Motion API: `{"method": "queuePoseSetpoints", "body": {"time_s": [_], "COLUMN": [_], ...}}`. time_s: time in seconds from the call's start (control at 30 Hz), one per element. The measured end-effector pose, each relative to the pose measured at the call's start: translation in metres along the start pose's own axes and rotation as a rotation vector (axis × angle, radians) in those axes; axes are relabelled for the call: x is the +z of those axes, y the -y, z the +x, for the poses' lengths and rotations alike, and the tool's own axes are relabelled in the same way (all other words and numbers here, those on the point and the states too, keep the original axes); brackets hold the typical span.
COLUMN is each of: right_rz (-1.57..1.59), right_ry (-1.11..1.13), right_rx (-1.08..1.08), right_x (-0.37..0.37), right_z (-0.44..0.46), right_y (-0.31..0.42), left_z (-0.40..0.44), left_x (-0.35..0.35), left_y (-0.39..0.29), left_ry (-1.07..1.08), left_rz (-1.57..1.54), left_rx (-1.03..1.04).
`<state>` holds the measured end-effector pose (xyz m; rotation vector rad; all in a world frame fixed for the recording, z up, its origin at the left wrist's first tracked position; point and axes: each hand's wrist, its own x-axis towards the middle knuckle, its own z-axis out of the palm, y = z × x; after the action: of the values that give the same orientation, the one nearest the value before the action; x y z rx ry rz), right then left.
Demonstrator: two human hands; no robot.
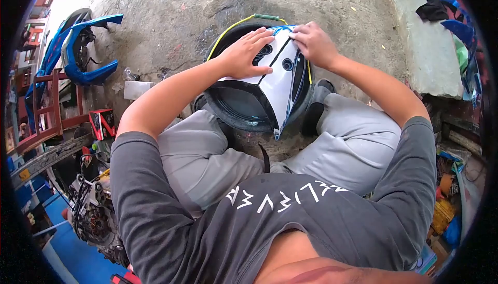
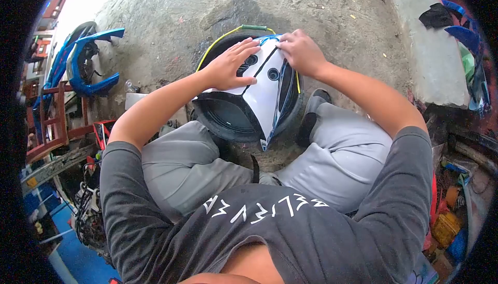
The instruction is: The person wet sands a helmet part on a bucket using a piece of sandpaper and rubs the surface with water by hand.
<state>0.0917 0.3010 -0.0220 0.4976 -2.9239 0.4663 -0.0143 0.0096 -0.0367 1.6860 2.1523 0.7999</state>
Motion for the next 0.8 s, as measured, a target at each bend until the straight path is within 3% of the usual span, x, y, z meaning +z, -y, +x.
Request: {"method": "queuePoseSetpoints", "body": {"time_s": [0.17,0.27,0.4,0.67,0.8], "right_rz": [0.100,-0.037,-0.026,0.079,0.019], "right_ry": [0.021,0.027,0.058,0.070,0.042], "right_rx": [-0.388,-0.406,0.015,-0.272,0.102], "right_x": [0.000,-0.003,-0.011,-0.007,0.001], "right_z": [-0.001,0.009,0.012,0.003,0.005], "right_y": [0.051,0.026,-0.003,0.034,-0.017], "left_z": [-0.001,-0.002,0.001,-0.002,-0.001], "left_x": [0.002,0.003,0.000,0.002,0.001], "left_y": [0.002,0.002,0.001,0.002,0.000], "left_ry": [-0.017,-0.017,0.001,-0.008,-0.001], "left_rz": [0.000,0.000,-0.006,-0.008,-0.002], "left_rx": [0.000,0.005,0.002,-0.001,-0.009]}}
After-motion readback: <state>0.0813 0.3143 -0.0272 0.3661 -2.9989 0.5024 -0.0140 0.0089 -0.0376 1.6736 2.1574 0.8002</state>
